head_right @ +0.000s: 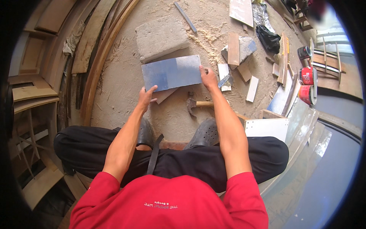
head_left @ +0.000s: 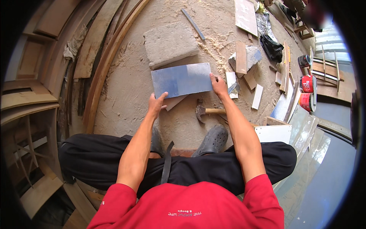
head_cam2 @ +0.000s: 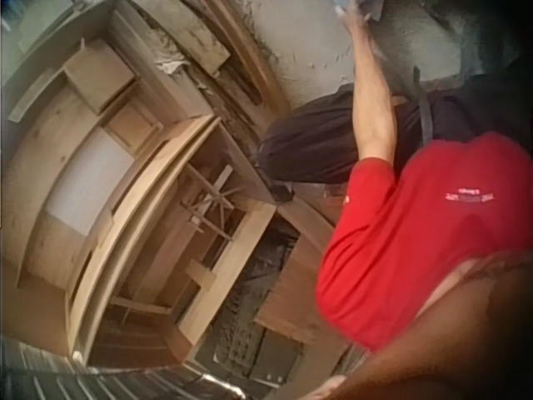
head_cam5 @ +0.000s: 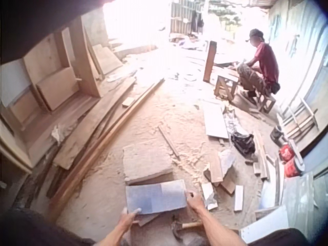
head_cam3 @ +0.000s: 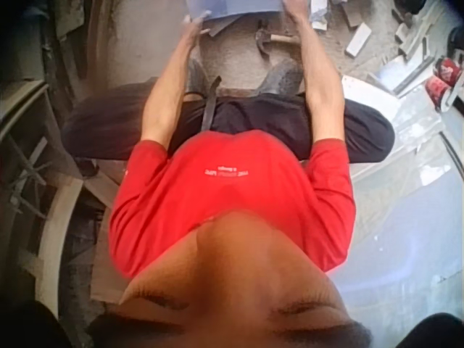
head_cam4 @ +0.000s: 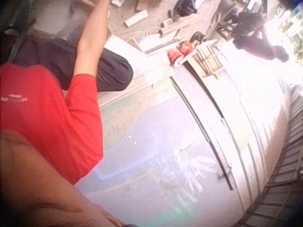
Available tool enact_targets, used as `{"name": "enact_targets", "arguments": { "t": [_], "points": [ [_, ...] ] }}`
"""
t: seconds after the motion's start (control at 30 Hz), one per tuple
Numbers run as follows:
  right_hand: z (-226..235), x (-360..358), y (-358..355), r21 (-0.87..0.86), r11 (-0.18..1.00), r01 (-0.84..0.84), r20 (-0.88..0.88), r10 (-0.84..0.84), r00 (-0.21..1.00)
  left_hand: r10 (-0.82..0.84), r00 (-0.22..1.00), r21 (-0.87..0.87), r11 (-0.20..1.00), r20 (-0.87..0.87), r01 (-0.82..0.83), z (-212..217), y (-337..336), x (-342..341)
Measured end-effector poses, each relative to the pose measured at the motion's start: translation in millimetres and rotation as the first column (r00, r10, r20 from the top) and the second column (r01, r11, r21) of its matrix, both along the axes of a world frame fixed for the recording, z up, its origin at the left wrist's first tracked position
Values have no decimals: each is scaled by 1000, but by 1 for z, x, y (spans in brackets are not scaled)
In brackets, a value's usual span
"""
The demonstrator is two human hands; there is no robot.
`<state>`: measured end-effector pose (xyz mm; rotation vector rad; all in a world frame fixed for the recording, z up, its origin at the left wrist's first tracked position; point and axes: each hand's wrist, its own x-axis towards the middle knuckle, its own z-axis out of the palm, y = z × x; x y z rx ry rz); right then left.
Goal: The person assembles a small wooden box by aligning and nailing thin wooden panels together. They use a hammer to drive nails into the joints, repeatedly flipping the box to secure all sides. The person also handles a small black bag and a metal ruler during the process.
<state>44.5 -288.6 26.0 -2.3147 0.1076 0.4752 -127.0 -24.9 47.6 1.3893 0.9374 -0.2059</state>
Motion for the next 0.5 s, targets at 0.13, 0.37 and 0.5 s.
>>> {"name": "enact_targets", "arguments": {
  "t": [0.13,0.37,0.5],
  "points": [
    [-2,0,7,203,979,8,-150,23,988,17,1000,-35,999,-2,-17,7,9,11],
    [11,20,27,275,961,8,156,-53,986,108,993,-68,992,48,-105,12,11,30],
    [0,35,26,422,906,-40,158,-30,987,-8,1000,161,987,-14,10,-16,19,22]
  ]
}}
